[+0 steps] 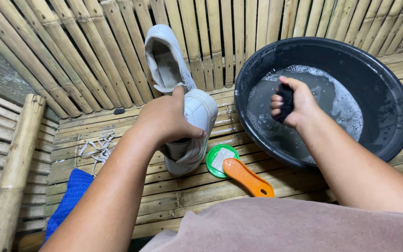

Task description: The person scrubs a white sneaker with an orange brush and wipes it with a black cloth. They repeatedly dip the cloth into a basin of soapy water and continue cleaning the shoe's upper and sole.

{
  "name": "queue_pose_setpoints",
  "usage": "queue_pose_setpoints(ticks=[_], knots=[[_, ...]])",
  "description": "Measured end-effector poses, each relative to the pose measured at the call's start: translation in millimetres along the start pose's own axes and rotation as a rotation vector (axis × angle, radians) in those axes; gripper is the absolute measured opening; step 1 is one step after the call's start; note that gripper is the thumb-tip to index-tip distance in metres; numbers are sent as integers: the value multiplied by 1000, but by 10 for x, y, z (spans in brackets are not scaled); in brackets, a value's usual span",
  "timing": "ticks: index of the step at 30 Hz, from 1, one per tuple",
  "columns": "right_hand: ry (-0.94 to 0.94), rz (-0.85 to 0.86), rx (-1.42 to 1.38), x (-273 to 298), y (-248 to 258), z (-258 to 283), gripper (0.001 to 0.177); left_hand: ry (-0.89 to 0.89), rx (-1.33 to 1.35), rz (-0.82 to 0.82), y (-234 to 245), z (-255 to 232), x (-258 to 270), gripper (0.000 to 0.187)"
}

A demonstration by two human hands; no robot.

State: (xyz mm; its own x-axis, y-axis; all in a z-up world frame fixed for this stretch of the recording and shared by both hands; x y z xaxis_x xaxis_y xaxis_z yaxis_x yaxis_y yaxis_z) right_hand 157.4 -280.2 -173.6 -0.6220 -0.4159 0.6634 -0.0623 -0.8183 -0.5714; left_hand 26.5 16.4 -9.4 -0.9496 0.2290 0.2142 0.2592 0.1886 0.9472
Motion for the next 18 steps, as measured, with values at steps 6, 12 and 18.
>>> queue_pose_setpoints(ticks=[6,12,18], knots=[[94,45,-60,95,-143,-65,12,-4,8,2,5,32,31,123],[123,97,-314,-65,138,-32,22,-28,23,-25,6,81,77,127],[229,80,-181,-78,225,52,12,-42,52,-37,18,136,190,120]])
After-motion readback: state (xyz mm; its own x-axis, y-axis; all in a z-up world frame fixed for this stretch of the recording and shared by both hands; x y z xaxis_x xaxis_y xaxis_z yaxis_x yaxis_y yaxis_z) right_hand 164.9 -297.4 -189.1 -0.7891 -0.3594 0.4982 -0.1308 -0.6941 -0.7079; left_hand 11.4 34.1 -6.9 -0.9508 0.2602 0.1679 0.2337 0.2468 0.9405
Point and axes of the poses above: each hand's wrist, its own x-axis away from the middle knuckle, its own y-axis out of the back of the hand, z = x × y, the point moved 4 cm from there along -x, towards the middle knuckle, and after that the axes turned 13 degrees about -y, right-handed, at the moved point
